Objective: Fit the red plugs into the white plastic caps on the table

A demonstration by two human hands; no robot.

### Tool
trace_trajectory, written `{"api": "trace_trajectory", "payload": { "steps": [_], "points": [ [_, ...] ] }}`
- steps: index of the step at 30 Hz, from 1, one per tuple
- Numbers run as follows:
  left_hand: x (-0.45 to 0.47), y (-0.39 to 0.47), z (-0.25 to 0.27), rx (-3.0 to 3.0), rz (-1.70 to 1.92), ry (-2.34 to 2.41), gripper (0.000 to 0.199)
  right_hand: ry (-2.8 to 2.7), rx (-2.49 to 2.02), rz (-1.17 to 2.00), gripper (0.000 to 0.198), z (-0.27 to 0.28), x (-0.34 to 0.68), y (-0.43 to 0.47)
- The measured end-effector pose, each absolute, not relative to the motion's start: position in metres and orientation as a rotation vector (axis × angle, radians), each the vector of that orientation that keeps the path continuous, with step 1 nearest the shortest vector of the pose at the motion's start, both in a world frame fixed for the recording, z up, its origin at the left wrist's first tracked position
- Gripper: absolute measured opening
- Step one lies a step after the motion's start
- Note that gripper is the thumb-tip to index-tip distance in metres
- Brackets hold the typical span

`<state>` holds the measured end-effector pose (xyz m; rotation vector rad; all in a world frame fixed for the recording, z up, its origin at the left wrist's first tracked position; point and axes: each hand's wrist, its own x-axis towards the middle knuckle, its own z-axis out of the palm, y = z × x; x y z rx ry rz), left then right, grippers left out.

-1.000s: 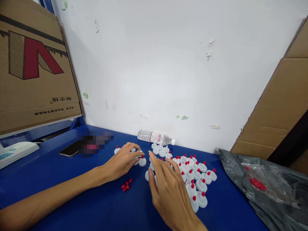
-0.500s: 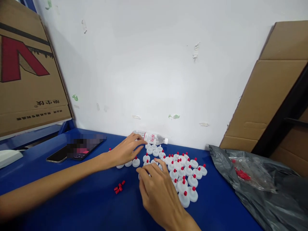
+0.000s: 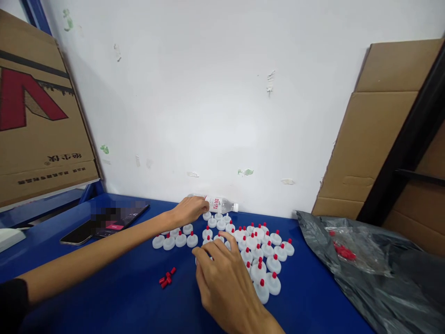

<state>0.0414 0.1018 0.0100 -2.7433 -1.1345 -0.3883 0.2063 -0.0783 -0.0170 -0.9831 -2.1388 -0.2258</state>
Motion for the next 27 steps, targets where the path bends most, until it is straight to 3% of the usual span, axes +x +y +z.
{"api": "trace_trajectory", "payload": {
  "steps": [7, 11, 15, 18, 22, 27],
  "points": [
    [0.022, 0.037, 0.040, -2.774, -0.800, -1.107, 0.017, -1.976, -1.088, -0.343, 0.043, -0.012, 0.209, -0.079],
    [0.013, -0.016, 0.035, -3.008, -1.323, -1.077, 0.018, -1.895, -1.152, -0.414, 0.048, -0.012, 0.207, -0.081],
    [0.004, -0.037, 0.018, -3.080, -1.532, -0.971, 0.023, -1.954, -1.108, -0.328, 0.035, -0.015, 0.205, -0.080],
    [-0.003, -0.033, 0.009, -3.090, -1.483, -0.892, 0.020, -1.984, -1.066, -0.309, 0.031, -0.017, 0.204, -0.078],
    [-0.012, -0.024, 0.005, -2.985, -1.308, -0.880, 0.020, -2.035, -1.091, -0.374, 0.043, -0.025, 0.207, -0.073],
    [-0.021, -0.021, 0.014, -2.997, -0.754, -0.955, 0.018, -2.076, -1.102, -0.379, 0.048, -0.033, 0.210, -0.069]
  ]
}}
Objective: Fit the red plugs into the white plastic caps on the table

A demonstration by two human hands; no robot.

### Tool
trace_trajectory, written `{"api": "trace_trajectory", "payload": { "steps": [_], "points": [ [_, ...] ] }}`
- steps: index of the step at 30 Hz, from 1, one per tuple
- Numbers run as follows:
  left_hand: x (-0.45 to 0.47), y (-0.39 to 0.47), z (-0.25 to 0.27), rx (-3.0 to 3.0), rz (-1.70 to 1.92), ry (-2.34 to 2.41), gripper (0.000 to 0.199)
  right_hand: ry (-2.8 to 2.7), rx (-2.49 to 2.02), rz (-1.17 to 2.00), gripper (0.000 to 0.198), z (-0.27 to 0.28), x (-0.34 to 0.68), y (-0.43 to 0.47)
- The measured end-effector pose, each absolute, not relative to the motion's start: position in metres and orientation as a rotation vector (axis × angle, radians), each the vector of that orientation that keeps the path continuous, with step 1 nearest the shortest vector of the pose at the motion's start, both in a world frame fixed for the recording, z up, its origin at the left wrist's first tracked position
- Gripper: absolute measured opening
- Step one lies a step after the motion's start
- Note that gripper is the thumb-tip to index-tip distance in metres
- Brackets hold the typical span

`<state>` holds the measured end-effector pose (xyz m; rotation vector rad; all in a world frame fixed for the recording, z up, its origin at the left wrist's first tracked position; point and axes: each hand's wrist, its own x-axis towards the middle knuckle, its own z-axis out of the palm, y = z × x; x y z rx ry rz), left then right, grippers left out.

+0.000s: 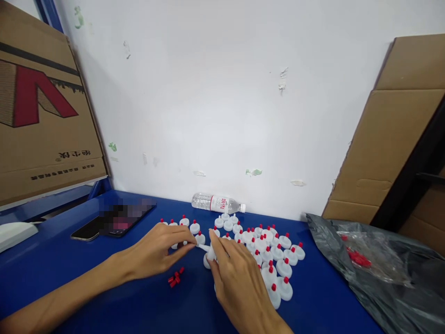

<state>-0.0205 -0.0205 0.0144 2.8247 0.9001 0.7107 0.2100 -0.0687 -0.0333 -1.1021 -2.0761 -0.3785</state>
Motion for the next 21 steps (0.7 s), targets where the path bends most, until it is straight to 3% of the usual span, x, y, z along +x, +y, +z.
{"api": "trace_trajectory", "payload": {
  "steps": [7, 21],
  "points": [
    [-0.032, -0.018, 0.025, 2.801, 0.233, 0.948, 0.007, -2.104, -1.104, -0.336, 0.039, -0.025, 0.207, -0.074],
    [-0.033, -0.019, 0.026, 2.655, 0.155, 0.864, 0.003, -2.082, -1.089, -0.319, 0.028, -0.021, 0.206, -0.076]
  ]
}}
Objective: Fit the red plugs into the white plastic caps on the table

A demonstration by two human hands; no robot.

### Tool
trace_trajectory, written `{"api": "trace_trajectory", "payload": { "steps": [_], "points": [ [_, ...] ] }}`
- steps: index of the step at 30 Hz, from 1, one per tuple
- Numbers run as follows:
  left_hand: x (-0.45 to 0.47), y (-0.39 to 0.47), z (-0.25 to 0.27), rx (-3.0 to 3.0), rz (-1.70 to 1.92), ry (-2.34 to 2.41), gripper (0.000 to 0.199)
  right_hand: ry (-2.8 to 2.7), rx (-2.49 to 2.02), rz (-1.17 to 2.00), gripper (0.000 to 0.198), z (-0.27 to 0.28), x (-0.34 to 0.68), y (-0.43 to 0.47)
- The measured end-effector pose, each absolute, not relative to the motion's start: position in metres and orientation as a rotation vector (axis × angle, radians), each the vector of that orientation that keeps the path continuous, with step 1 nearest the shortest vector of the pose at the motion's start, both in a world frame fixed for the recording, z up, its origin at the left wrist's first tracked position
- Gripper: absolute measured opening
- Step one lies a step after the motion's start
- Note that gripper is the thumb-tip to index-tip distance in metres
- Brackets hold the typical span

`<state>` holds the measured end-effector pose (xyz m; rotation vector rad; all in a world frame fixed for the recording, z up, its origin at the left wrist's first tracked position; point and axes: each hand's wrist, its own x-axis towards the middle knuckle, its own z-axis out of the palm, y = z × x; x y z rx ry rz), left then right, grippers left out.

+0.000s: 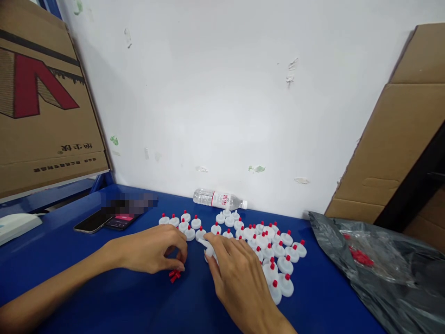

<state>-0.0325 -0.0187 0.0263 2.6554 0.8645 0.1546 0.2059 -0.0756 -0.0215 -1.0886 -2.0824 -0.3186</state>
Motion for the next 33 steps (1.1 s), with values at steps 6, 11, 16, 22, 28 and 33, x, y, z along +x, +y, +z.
{"api": "trace_trajectory", "payload": {
  "steps": [6, 11, 16, 22, 28, 33],
  "points": [
    [-0.030, -0.017, 0.023, 2.702, 0.112, 0.850, 0.006, -2.083, -1.091, -0.298, 0.027, -0.023, 0.206, -0.075],
    [-0.026, -0.015, 0.015, 2.738, 0.216, 0.861, 0.012, -2.103, -1.102, -0.328, 0.031, -0.024, 0.207, -0.074],
    [-0.024, -0.015, 0.010, 2.747, 0.397, 0.915, 0.012, -2.112, -1.125, -0.320, 0.027, -0.027, 0.209, -0.072],
    [-0.022, -0.014, 0.009, 2.657, 0.716, 0.797, 0.021, -2.114, -1.105, -0.277, 0.028, -0.029, 0.209, -0.072],
    [-0.020, -0.018, 0.007, 2.661, 0.783, 0.665, 0.013, -2.119, -1.042, -0.251, 0.024, -0.028, 0.208, -0.073],
    [-0.020, -0.018, 0.004, 2.748, 0.800, 0.737, 0.012, -2.106, -1.036, -0.277, 0.024, -0.028, 0.206, -0.073]
  ]
}}
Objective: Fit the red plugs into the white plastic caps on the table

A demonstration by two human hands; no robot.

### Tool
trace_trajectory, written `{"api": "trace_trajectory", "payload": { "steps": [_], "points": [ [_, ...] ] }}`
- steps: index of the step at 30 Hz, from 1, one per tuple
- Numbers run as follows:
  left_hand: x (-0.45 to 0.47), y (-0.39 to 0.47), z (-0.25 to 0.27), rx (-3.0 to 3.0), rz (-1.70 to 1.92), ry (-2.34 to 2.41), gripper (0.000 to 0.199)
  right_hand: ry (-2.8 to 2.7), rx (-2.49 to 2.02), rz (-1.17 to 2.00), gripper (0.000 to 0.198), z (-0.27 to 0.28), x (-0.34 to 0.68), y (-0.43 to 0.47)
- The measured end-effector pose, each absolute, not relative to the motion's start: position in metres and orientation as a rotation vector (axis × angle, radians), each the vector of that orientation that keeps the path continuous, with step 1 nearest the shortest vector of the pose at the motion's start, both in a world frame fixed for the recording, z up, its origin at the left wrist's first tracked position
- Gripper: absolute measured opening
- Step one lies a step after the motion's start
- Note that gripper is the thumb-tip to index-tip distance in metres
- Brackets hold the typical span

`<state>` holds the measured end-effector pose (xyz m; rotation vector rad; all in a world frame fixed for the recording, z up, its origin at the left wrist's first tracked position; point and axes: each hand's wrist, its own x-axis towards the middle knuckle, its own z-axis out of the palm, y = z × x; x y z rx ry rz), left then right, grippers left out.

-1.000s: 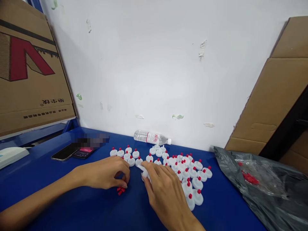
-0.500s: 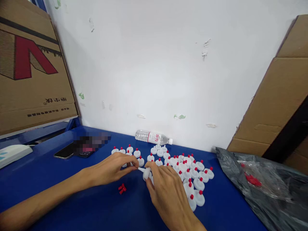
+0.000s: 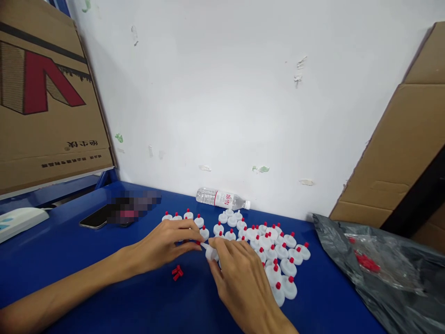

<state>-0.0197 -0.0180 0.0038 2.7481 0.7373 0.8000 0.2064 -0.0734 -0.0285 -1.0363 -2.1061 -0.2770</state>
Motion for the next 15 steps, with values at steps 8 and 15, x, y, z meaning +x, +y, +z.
{"api": "trace_trajectory", "payload": {
  "steps": [8, 15],
  "points": [
    [-0.0189, -0.0199, 0.0015, 2.768, 0.816, 0.648, 0.019, -2.131, -1.003, -0.252, 0.019, -0.0291, 0.2048, -0.0738],
    [-0.0177, -0.0208, -0.0020, 2.738, 0.700, 0.701, 0.026, -2.123, -0.983, -0.180, 0.021, -0.0288, 0.2058, -0.0774]
  ]
}}
